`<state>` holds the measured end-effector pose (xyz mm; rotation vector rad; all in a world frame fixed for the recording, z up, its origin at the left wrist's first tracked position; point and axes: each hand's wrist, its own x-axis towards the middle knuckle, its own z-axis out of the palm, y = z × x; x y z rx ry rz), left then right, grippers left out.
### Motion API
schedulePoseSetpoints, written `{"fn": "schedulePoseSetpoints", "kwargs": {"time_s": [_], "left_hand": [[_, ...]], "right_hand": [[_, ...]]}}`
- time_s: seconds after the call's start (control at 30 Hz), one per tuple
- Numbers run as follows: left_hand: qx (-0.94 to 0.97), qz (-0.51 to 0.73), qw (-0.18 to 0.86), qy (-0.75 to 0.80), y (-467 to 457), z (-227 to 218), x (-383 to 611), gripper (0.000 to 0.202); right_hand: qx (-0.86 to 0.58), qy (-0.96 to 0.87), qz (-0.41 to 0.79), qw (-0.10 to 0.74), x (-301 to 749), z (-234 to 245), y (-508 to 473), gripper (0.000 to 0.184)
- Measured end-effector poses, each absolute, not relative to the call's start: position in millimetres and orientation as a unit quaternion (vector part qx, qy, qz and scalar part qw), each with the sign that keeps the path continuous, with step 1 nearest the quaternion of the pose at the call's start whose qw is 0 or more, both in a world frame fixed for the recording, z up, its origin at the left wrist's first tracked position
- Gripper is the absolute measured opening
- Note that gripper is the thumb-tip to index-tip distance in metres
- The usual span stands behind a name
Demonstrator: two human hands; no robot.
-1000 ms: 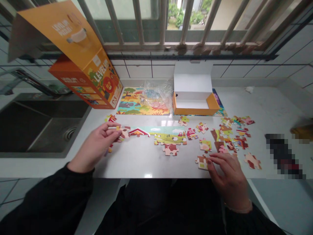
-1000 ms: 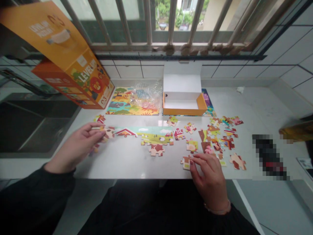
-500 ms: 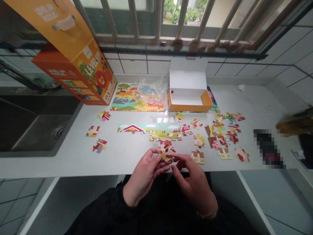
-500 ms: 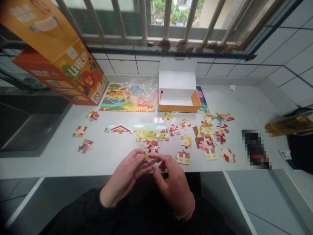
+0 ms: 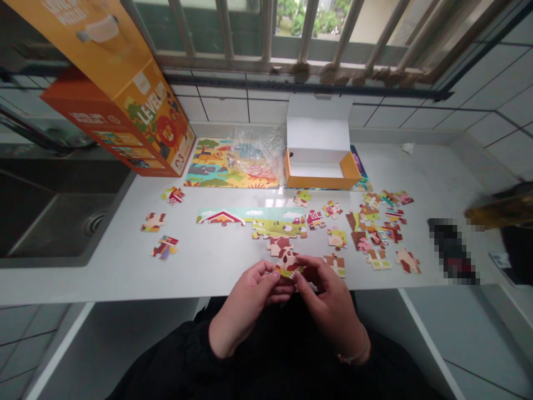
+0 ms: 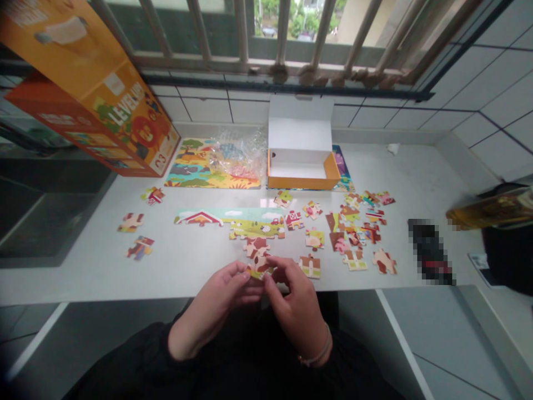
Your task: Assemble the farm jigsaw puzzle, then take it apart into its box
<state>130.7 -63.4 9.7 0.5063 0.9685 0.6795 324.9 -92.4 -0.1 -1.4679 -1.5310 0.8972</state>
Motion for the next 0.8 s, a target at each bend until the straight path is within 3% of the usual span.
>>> {"fn": "schedulePoseSetpoints", "kwargs": {"time_s": [0.2,0.37,0.53,0.8], "left_hand": [[0.237,0.312,0.801,0.452,-62.6,7.4,130.5,0.044],[0.241,0.308,0.801,0.453,-62.7,6.0,131.3,0.045],[0.252,0.319,0.79,0.459,-62.5,6.4,130.8,0.045],[0.316,0.333,0.74,0.492,-57.2,6.2,125.2,0.047]], "right_hand": [[-0.589,-0.538,0.406,0.445,327.7,-9.8,-92.5,0.04],[-0.603,-0.548,0.384,0.435,332.4,-6.7,-90.4,0.03],[-0.579,-0.637,0.304,0.409,337.5,1.9,-90.6,0.009],[-0.487,-0.739,0.259,0.387,334.7,4.8,-101.7,0.014]]}}
